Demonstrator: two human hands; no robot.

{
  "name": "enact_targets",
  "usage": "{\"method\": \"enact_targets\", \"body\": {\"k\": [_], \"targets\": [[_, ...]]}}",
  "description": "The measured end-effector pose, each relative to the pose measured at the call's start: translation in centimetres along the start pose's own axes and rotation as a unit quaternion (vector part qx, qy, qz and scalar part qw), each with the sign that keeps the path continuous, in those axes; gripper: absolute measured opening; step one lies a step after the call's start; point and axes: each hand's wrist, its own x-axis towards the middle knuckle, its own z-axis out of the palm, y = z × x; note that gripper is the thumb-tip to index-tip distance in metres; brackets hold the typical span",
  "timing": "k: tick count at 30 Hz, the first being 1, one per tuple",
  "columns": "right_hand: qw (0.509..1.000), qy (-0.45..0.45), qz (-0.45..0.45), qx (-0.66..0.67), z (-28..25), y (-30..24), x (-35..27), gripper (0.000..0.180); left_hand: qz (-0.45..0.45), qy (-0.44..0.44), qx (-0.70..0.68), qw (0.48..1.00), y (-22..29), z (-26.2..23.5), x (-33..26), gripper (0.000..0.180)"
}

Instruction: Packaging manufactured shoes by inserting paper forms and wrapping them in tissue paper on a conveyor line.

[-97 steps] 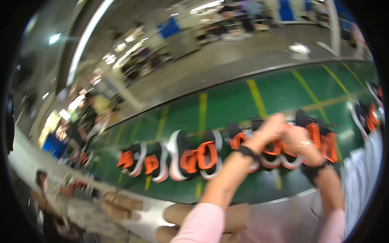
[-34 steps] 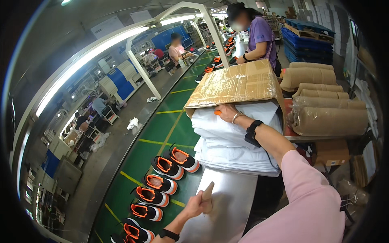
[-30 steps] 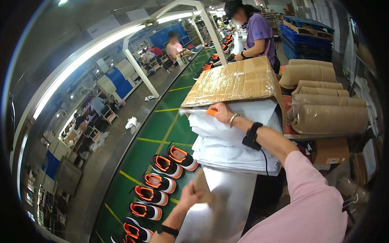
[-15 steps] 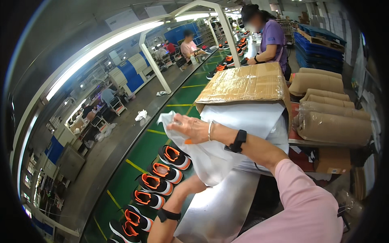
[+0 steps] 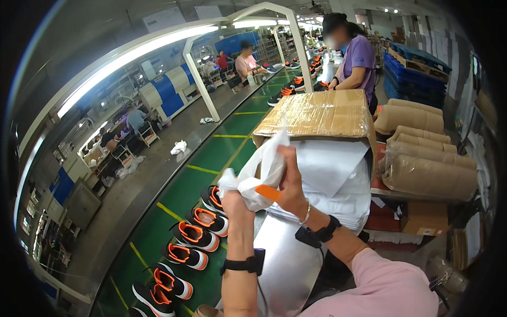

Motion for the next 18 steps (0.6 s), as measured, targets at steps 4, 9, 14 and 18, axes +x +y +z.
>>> {"method": "enact_targets", "body": {"k": [4,9,14,18], "targets": [[0.973,-0.132,-0.106,-0.158,-1.2,1.0,1.6,0.022,0.156,-0.019,0.403,0.902,-1.1,-2.7,0.6,0.019],[0.963,-0.11,0.001,-0.245,0.7,3.3,2.1,0.032,-0.069,-0.253,0.285,0.922,1.1,-1.5,-3.4,0.077],[0.95,-0.192,0.243,0.03,0.8,8.6,0.6,0.055,0.008,-0.238,0.395,0.887,-0.1,-5.2,-0.3,0.038],[0.905,-0.332,0.138,-0.226,1.7,7.4,-0.9,0.07,0.02,-0.098,0.292,0.951,1.2,-7.0,2.3,0.031]]}}
